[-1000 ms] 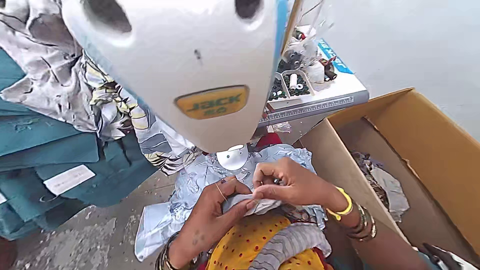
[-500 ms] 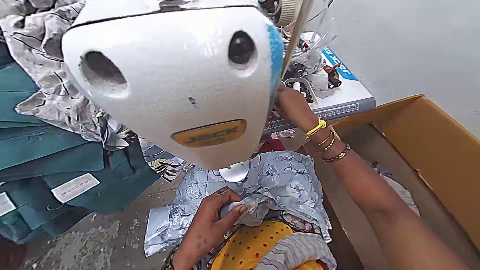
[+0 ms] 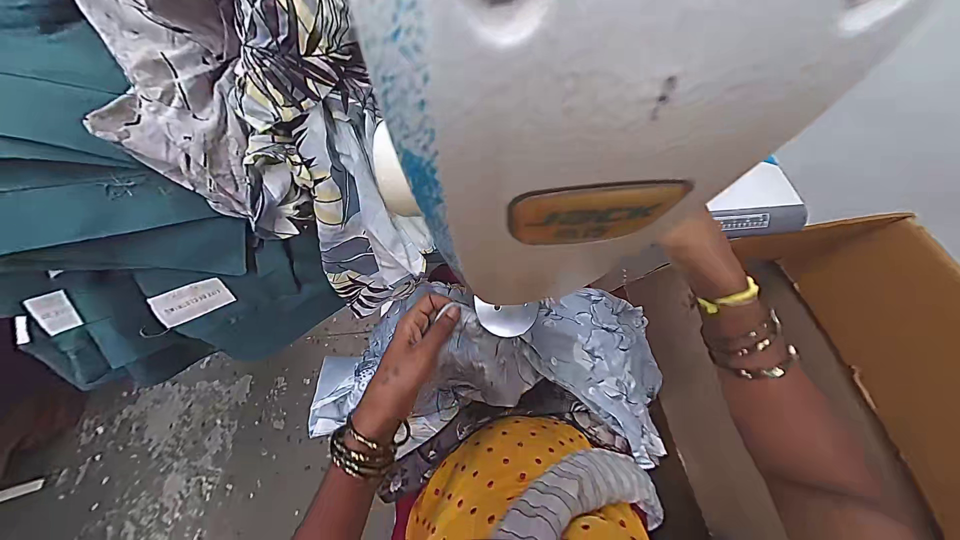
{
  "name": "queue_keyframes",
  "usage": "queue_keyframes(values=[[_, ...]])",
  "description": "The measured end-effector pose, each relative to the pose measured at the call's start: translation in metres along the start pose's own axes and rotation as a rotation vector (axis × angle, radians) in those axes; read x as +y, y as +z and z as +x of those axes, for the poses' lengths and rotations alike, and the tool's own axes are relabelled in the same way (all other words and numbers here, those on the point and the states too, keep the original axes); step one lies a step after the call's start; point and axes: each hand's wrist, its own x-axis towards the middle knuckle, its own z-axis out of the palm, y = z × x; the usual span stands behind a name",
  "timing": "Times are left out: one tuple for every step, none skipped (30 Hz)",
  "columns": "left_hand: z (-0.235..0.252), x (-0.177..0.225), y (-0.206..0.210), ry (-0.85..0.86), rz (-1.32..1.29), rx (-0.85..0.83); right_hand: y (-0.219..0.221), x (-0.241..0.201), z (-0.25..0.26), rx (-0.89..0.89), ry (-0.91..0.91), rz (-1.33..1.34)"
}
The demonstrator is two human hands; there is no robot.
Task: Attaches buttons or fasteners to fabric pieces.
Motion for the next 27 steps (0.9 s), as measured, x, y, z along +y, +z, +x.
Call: queue_keyframes(values=[[0.006, 0.005, 0.0, 0.012, 0.003, 0.026, 0.005, -0.006, -0.007, -0.026, -0.065, 0.001], [0.012, 0.01, 0.002, 0.025, 0.008, 0.055, 0.013, -0.012, -0.013, -0.016, -0.168, -0.014], [0.018, 0.016, 0.004, 0.042, 0.02, 0.084, 0.023, -0.017, -0.019, 0.006, -0.287, -0.04], [0.024, 0.022, 0.007, 0.056, 0.035, 0.115, 0.034, -0.02, -0.024, 0.037, -0.413, -0.068], [0.029, 0.028, 0.011, 0.068, 0.055, 0.14, 0.046, -0.021, -0.029, 0.089, -0.545, -0.118], [0.033, 0.034, 0.015, 0.079, 0.069, 0.157, 0.057, -0.022, -0.034, 0.146, -0.674, -0.206], [0.035, 0.038, 0.019, 0.082, 0.075, 0.173, 0.066, -0.023, -0.038, 0.188, -0.8, -0.312], [0.037, 0.041, 0.022, 0.084, 0.091, 0.186, 0.072, -0.023, -0.039, 0.203, -0.909, -0.405], [0.038, 0.044, 0.025, 0.087, 0.106, 0.194, 0.078, -0.023, -0.039, 0.204, -1.0, -0.482], [0.038, 0.045, 0.025, 0.094, 0.12, 0.2, 0.082, -0.024, -0.036, 0.208, -1.056, -0.535], [0.038, 0.046, 0.026, 0.094, 0.135, 0.204, 0.086, -0.025, -0.033, 0.208, -1.077, -0.546], [0.038, 0.046, 0.026, 0.087, 0.152, 0.207, 0.088, -0.026, -0.031, 0.203, -1.072, -0.533], [0.036, 0.046, 0.024, 0.081, 0.168, 0.208, 0.089, -0.026, -0.03, 0.196, -1.04, -0.507], [0.035, 0.045, 0.021, 0.083, 0.181, 0.199, 0.088, -0.026, -0.031, 0.192, -0.995, -0.474], [0.034, 0.043, 0.016, 0.09, 0.204, 0.181, 0.087, -0.024, -0.033, 0.179, -0.91, -0.401], [0.032, 0.041, 0.009, 0.09, 0.241, 0.155, 0.085, -0.023, -0.036, 0.148, -0.777, -0.296], [0.029, 0.039, 0.0, 0.08, 0.277, 0.123, 0.084, -0.022, -0.038, 0.098, -0.617, -0.176], [0.025, 0.035, -0.008, 0.068, 0.308, 0.079, 0.083, -0.022, -0.039, 0.034, -0.463, -0.067], [0.02, 0.03, -0.015, 0.062, 0.331, 0.032, 0.083, -0.023, -0.038, -0.041, -0.326, 0.027], [0.015, 0.025, -0.021, 0.06, 0.356, -0.019, 0.084, -0.025, -0.036, -0.102, -0.217, 0.122], [0.01, 0.021, -0.027, 0.064, 0.38, -0.07, 0.086, -0.028, -0.034, -0.141, -0.139, 0.192], [0.004, 0.018, -0.033, 0.062, 0.396, -0.114, 0.086, -0.032, -0.032, -0.16, -0.093, 0.234], [-0.001, 0.016, -0.039, 0.057, 0.409, -0.152, 0.087, -0.034, -0.031, -0.161, -0.086, 0.265], [-0.006, 0.014, -0.045, 0.055, 0.424, -0.182, 0.087, -0.034, -0.03, -0.156, -0.102, 0.28], [-0.01, 0.012, -0.05, 0.058, 0.436, -0.202, 0.087, -0.032, -0.029, -0.153, -0.126, 0.28], [-0.014, 0.01, -0.052, 0.061, 0.445, -0.22, 0.087, -0.03, -0.03, -0.149, -0.147, 0.261], [-0.016, 0.009, -0.052, 0.065, 0.458, -0.23, 0.087, -0.028, -0.03, -0.133, -0.158, 0.222]])
